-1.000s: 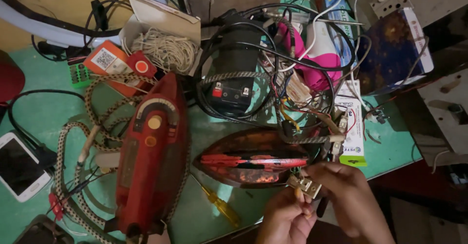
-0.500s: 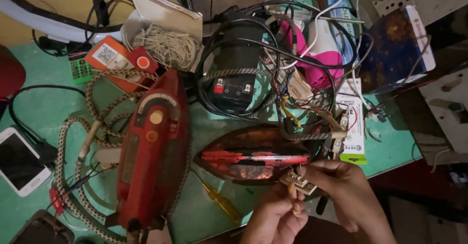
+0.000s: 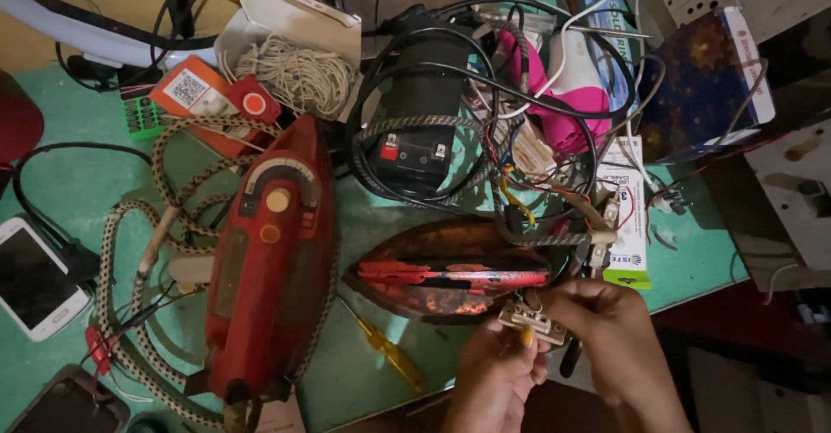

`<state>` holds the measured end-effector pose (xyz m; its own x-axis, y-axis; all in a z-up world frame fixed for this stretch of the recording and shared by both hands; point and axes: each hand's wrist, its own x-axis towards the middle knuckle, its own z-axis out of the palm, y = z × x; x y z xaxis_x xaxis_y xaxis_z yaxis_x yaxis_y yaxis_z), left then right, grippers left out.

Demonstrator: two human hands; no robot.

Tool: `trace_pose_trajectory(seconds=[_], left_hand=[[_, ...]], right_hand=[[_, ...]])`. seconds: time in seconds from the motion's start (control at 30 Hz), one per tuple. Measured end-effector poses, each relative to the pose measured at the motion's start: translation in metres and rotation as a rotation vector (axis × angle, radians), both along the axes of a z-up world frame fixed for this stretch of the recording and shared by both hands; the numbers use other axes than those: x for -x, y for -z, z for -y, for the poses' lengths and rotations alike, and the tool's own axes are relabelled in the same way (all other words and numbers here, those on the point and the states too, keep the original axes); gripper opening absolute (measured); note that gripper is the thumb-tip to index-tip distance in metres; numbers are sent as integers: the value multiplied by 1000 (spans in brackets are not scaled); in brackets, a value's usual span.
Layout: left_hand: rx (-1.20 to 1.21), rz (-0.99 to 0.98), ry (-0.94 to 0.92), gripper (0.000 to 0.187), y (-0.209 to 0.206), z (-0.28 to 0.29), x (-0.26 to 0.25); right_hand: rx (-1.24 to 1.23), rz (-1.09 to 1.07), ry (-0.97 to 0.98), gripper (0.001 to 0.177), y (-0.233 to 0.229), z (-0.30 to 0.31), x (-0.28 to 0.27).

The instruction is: Stripping wires and connecting them to an electrical component while repairing an iron.

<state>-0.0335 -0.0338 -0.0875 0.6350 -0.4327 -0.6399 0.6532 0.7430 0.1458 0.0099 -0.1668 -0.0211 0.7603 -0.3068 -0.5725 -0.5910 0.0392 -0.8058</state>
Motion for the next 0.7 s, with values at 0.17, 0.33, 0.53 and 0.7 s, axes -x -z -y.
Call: trace_pose_trajectory(seconds=[0.17,0.33,0.53,0.7], left_hand=[[-63,109,-28,21,12,13,6],[-113,69,-149,13,6,22,6],[-215,50,-165,16,15,29,8],[-150,34,-150,20,5,23,5]], right_hand=[[19,22,15,10,0,-1,0],[58,-9,-54,10,-18,-10,-7],[269,21,-207,15,-9,6,2],[88,-16,-16,24,-23,1,1]])
